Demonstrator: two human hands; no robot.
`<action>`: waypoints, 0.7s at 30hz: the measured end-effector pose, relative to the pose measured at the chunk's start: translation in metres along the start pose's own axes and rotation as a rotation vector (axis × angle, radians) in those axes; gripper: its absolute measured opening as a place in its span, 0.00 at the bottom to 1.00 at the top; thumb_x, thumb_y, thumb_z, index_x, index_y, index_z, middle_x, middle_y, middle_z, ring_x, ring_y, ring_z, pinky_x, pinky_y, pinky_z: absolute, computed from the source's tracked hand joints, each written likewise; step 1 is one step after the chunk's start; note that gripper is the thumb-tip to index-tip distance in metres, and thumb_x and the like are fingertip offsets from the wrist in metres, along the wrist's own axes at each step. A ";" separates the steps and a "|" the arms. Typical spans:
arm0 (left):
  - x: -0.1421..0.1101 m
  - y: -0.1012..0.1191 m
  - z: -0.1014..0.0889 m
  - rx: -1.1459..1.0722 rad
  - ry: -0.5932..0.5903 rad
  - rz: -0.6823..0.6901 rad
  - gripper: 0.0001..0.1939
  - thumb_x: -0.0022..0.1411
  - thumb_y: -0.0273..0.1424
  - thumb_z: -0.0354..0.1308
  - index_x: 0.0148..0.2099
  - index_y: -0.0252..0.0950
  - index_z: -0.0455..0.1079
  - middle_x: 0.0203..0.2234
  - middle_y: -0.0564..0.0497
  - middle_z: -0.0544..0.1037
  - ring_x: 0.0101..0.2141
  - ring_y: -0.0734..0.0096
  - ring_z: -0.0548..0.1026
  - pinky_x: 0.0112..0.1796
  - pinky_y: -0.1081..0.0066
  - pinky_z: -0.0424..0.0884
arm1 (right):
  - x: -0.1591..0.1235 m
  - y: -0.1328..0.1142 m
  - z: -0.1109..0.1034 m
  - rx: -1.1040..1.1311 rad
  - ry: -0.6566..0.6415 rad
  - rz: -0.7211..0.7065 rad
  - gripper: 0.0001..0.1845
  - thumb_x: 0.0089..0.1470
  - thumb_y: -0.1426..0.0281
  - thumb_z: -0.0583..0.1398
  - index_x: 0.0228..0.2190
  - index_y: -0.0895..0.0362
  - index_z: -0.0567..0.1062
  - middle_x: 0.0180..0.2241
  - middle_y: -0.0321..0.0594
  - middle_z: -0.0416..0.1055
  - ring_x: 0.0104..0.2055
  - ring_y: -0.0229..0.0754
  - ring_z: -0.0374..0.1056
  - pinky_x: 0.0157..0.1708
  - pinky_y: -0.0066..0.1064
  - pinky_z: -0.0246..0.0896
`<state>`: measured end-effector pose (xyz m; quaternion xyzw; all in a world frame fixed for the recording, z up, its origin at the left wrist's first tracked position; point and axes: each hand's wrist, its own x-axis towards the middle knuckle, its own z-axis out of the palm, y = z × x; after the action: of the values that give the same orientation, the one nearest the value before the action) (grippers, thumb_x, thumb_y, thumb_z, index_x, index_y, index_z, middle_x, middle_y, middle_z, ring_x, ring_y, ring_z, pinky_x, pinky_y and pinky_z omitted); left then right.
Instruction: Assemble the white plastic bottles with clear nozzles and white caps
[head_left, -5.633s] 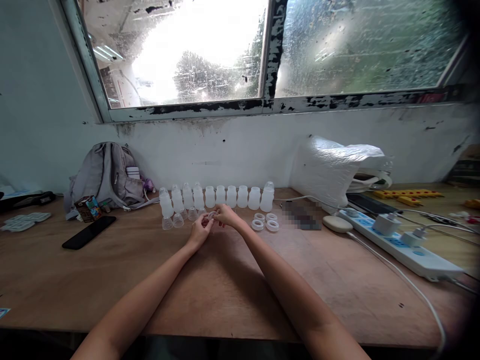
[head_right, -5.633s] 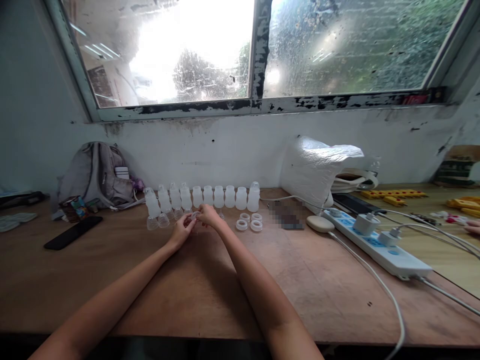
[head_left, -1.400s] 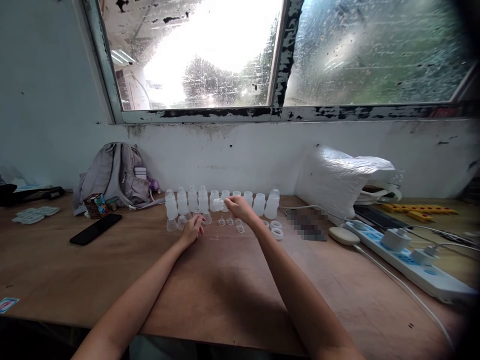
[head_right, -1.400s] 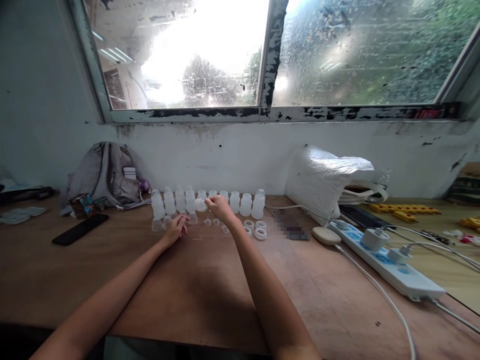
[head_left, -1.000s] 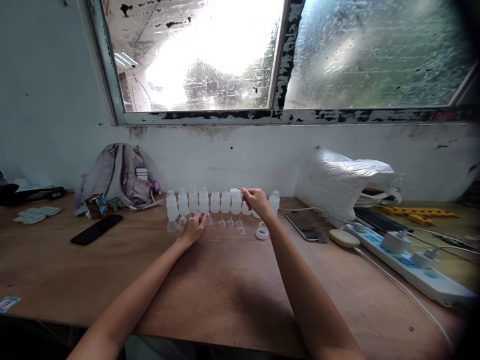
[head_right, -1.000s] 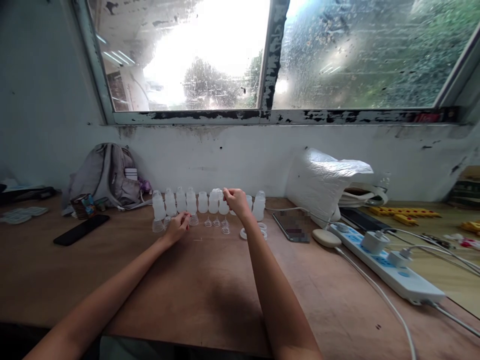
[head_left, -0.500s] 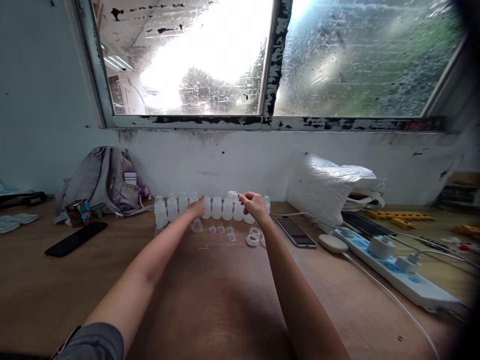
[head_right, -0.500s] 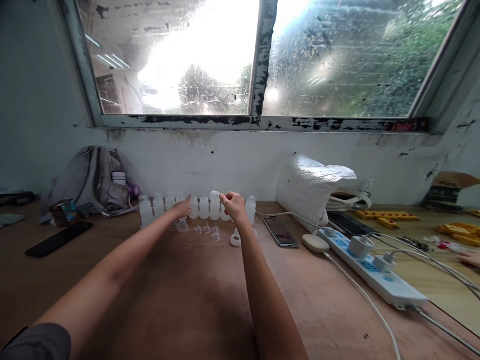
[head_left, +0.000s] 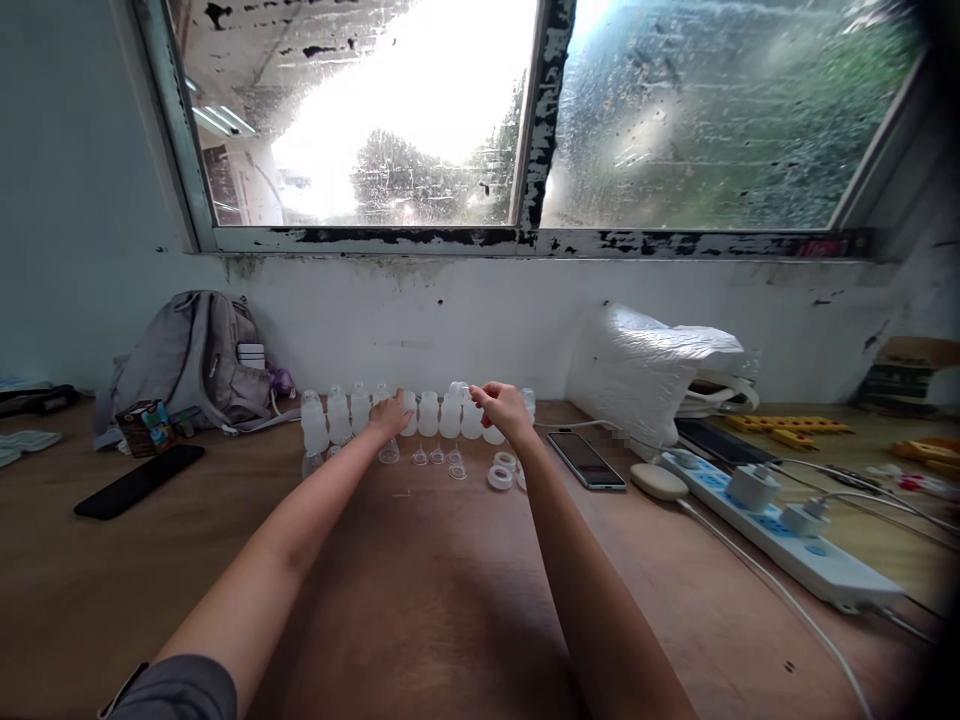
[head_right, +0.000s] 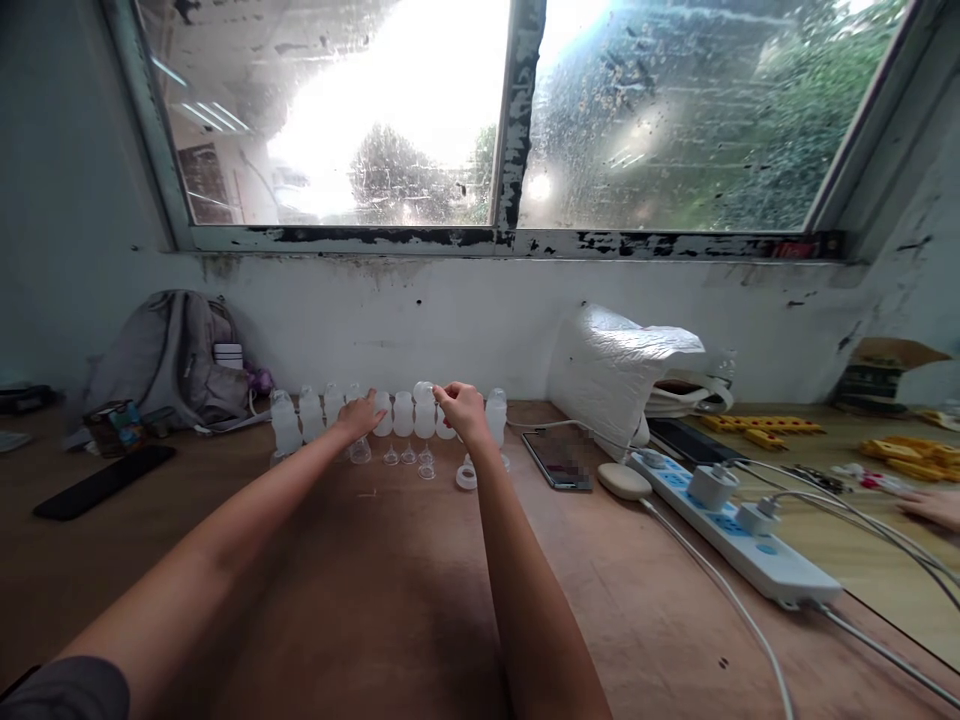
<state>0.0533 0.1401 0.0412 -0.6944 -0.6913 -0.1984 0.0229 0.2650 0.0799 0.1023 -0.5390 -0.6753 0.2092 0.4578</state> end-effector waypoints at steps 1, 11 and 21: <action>-0.001 0.000 0.000 0.024 -0.006 -0.004 0.25 0.56 0.40 0.46 0.52 0.32 0.50 0.39 0.34 0.70 0.43 0.50 0.67 0.39 0.61 0.60 | -0.001 -0.001 0.000 -0.003 0.000 -0.001 0.16 0.46 0.59 0.53 0.20 0.59 0.68 0.15 0.33 0.64 0.12 0.29 0.60 0.16 0.20 0.55; -0.008 0.006 -0.006 0.144 -0.005 0.048 0.19 0.59 0.38 0.44 0.51 0.36 0.52 0.38 0.41 0.71 0.40 0.57 0.70 0.36 0.67 0.63 | 0.002 0.001 0.002 -0.010 -0.021 0.001 0.15 0.46 0.60 0.53 0.20 0.59 0.68 0.17 0.33 0.66 0.12 0.29 0.59 0.15 0.20 0.54; -0.034 0.012 -0.041 0.119 0.193 0.200 0.18 0.59 0.43 0.40 0.43 0.35 0.57 0.28 0.47 0.72 0.31 0.62 0.72 0.29 0.70 0.63 | 0.003 0.001 0.002 -0.021 -0.023 0.001 0.16 0.47 0.59 0.53 0.19 0.59 0.68 0.14 0.33 0.63 0.12 0.30 0.60 0.14 0.19 0.54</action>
<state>0.0557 0.0952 0.0715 -0.7350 -0.6237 -0.2199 0.1501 0.2640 0.0834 0.1014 -0.5417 -0.6823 0.2088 0.4442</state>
